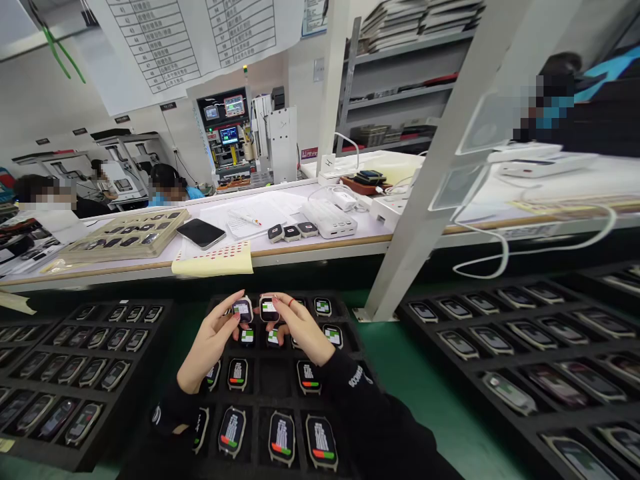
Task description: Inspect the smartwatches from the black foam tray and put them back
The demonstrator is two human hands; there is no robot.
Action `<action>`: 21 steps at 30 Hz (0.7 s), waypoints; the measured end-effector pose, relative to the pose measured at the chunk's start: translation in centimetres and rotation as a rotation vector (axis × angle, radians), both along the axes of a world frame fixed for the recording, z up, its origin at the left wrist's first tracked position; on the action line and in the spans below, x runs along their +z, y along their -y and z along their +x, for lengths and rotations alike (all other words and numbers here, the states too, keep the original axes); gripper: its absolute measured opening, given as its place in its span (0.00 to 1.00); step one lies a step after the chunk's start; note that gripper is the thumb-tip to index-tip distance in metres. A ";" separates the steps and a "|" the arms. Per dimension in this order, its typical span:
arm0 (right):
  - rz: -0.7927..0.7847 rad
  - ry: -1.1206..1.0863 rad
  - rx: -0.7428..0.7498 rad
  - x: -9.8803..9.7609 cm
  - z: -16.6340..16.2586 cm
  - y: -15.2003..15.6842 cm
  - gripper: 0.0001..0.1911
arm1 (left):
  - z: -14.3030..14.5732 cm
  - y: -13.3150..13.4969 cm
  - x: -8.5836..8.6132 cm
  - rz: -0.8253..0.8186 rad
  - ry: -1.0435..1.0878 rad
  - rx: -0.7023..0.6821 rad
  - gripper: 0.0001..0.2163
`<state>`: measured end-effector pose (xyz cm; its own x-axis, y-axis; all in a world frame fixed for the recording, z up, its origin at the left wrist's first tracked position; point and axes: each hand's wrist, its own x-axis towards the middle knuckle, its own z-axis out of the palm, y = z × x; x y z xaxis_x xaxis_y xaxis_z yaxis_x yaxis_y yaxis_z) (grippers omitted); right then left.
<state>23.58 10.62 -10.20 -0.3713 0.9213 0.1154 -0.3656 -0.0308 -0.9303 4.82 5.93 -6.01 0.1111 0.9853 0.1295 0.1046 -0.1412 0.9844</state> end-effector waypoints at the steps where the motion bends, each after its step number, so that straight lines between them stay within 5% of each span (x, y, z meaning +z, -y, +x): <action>1: -0.007 -0.012 0.007 0.0 0.0 0.0 0.24 | 0.0 -0.1 -0.1 -0.002 0.011 -0.004 0.23; 21: -0.013 -0.031 0.034 0.1 0.1 0.0 0.26 | 0.0 -0.7 -1.6 0.092 0.046 0.002 0.22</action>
<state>23.63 10.61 -10.14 -0.3985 0.9098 0.1160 -0.3932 -0.0552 -0.9178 4.82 6.59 -7.61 0.1010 0.9692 0.2245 0.0596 -0.2312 0.9711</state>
